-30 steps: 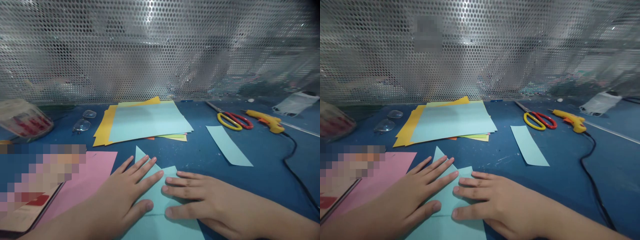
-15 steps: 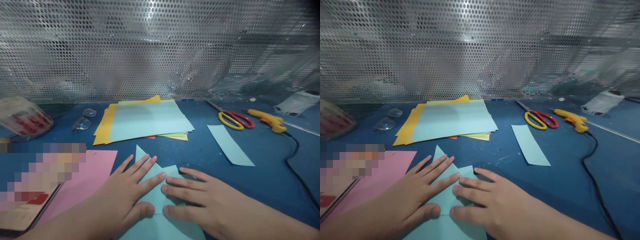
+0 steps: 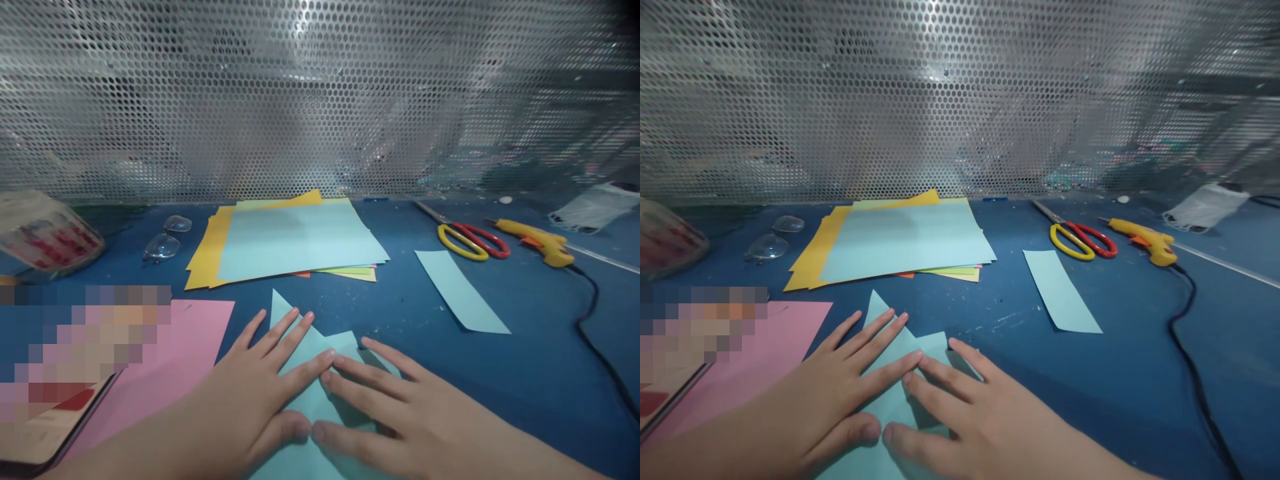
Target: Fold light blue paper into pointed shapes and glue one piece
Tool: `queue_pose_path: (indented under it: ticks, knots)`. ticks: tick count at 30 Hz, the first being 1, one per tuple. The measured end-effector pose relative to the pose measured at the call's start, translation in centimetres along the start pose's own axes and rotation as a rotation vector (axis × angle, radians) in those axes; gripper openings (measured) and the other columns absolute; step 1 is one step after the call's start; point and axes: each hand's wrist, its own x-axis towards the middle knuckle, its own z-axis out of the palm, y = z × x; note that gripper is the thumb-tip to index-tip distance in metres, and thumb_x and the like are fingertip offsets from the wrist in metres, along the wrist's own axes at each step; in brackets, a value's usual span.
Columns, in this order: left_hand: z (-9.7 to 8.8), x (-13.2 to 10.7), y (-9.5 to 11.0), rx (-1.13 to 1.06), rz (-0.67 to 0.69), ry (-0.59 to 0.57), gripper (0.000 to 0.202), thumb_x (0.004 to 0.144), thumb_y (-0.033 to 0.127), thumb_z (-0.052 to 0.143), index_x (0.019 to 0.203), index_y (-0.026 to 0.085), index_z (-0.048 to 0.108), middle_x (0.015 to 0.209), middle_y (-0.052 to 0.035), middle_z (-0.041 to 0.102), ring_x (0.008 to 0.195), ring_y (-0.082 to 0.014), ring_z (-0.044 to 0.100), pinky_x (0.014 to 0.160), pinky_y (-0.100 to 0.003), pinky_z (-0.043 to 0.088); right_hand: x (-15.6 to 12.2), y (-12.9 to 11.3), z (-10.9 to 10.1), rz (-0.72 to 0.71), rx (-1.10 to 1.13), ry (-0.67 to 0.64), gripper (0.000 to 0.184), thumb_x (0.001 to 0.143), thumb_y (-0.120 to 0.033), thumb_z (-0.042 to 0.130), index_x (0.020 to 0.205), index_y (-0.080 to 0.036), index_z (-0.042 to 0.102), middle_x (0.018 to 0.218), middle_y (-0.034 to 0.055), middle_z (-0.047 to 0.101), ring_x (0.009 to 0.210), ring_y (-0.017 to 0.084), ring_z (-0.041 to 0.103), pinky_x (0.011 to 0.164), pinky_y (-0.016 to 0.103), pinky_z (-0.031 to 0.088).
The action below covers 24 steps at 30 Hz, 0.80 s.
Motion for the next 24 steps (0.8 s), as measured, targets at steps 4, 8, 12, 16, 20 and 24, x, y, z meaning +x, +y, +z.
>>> queue_pose_path:
  ticks: [4, 8, 12, 16, 20, 24]
  knots:
    - [-0.2, 0.2, 0.0, 0.015, -0.015, -0.042, 0.062, 0.101, 0.065, 0.026, 0.156, 0.039, 0.011, 0.162, -0.0118, 0.007, 0.148, -0.0376, 0.007, 0.108, -0.075, 0.02, 0.3, -0.6, 0.4, 0.005, -0.052, 0.035, 0.042, 0.101, -0.025, 0.042, 0.141, -0.025, 0.052, 0.139, 0.0152, 0.06, 0.132, 0.031, 0.053, 0.105, 0.055, 0.046]
    - [-0.7, 0.5, 0.2, 0.049, -0.012, -0.096, 0.06, 0.104, 0.056, 0.034, 0.156, 0.035, 0.013, 0.161, -0.0153, 0.005, 0.148, -0.0395, 0.005, 0.106, -0.077, 0.02, 0.4, -0.4, 0.0, -0.011, -0.055, 0.063, 0.036, 0.101, -0.023, 0.04, 0.132, -0.024, 0.059, 0.136, 0.0174, 0.062, 0.128, 0.032, 0.056, 0.104, 0.058, 0.045]
    - [-0.6, 0.4, 0.2, 0.057, -0.024, -0.109, 0.061, 0.104, 0.052, 0.037, 0.156, 0.034, 0.012, 0.16, -0.0157, 0.004, 0.147, -0.0394, 0.004, 0.107, -0.076, 0.02, -0.1, 0.5, -0.2, -0.003, 0.033, -0.014, 0.03, 0.102, -0.02, 0.042, 0.12, -0.024, 0.065, 0.143, 0.0123, 0.057, 0.136, 0.027, 0.048, 0.112, 0.053, 0.036]
    - [0.0, 0.1, 0.1, 0.036, -0.012, -0.058, 0.059, 0.104, 0.057, 0.031, 0.156, 0.036, 0.013, 0.161, -0.0139, 0.005, 0.147, -0.0398, 0.006, 0.106, -0.077, 0.021, -0.4, 1.3, 0.0, 0.125, 0.31, -0.032, 0.021, 0.103, -0.025, 0.049, 0.117, -0.024, 0.065, 0.143, 0.005, 0.059, 0.14, 0.016, 0.043, 0.12, 0.041, 0.023]
    - [0.5, -0.1, 0.1, 0.037, -0.01, -0.005, 0.054, 0.107, 0.046, 0.03, 0.156, 0.037, 0.011, 0.162, -0.0117, 0.005, 0.148, -0.0377, 0.008, 0.108, -0.075, 0.022, -0.4, 1.4, 0.3, 0.178, 0.409, -0.037, 0.019, 0.102, -0.025, 0.052, 0.117, -0.026, 0.065, 0.144, 0.0035, 0.058, 0.14, 0.014, 0.043, 0.12, 0.04, 0.022]
    - [0.5, -0.3, 0.1, 0.018, 0.001, 0.043, 0.055, 0.107, 0.041, 0.032, 0.156, 0.038, 0.008, 0.163, -0.0073, 0.007, 0.149, -0.0344, 0.012, 0.113, -0.069, 0.021, -0.4, 1.3, 0.3, 0.187, 0.421, -0.003, 0.023, 0.102, -0.019, 0.05, 0.117, -0.027, 0.065, 0.142, 0.0025, 0.059, 0.139, 0.013, 0.044, 0.12, 0.039, 0.022]
